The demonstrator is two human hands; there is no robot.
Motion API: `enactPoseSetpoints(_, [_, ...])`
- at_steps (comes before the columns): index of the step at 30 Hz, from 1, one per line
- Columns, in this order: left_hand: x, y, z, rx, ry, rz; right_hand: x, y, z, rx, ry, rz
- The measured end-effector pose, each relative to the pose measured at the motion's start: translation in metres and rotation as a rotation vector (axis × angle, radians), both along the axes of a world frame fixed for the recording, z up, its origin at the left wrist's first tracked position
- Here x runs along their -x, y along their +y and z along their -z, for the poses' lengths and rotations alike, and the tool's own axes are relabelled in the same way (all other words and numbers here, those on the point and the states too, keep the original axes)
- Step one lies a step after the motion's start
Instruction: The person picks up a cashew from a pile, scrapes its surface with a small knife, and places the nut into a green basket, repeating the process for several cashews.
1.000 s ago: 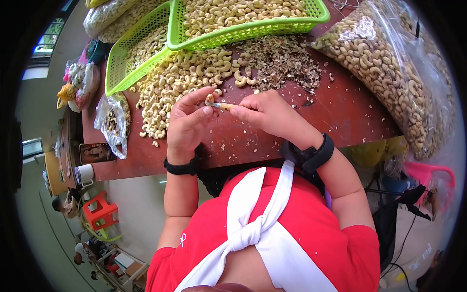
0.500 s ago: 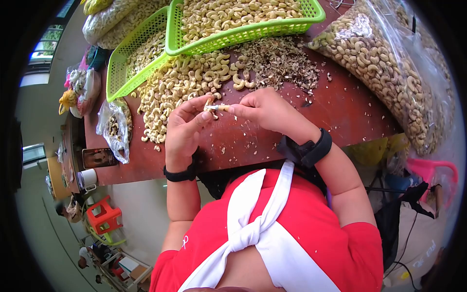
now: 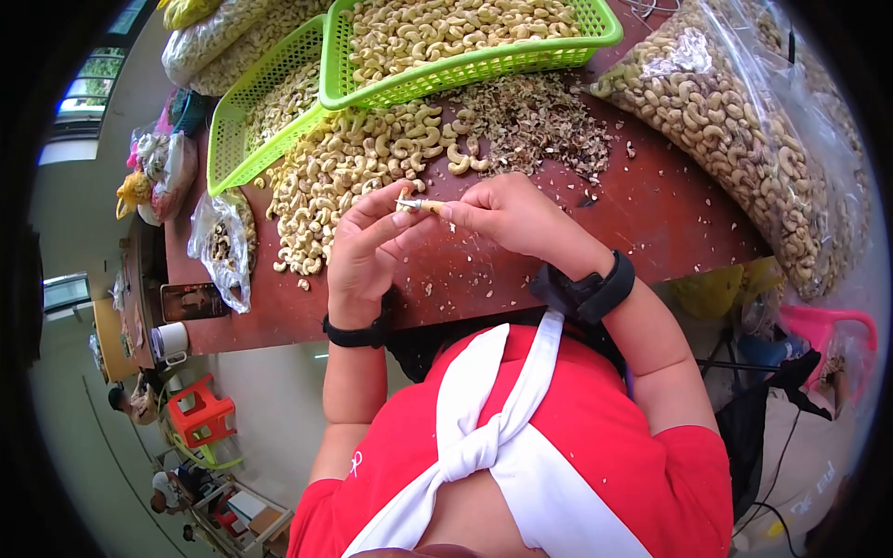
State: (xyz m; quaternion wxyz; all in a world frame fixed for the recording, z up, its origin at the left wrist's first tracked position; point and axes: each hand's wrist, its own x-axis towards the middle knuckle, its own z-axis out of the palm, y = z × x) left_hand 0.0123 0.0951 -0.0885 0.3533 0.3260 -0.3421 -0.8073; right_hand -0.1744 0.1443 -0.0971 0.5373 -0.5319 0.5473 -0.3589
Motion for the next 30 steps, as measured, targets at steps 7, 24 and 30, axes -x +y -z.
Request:
enactPoseSetpoints(7, [0.007, 0.004, 0.002, -0.041, 0.013, -0.065, 0.002, -0.002, 0.002, 0.001, -0.015, -0.007])
enactPoseSetpoints(24, [0.022, 0.015, 0.009, -0.078, 0.109, -0.285, 0.001, -0.005, 0.017, 0.038, -0.069, 0.029])
enactPoseSetpoints(30, [0.017, 0.009, 0.010, -0.123, 0.060, -0.198, 0.008, -0.005, 0.007, -0.006, -0.098, 0.032])
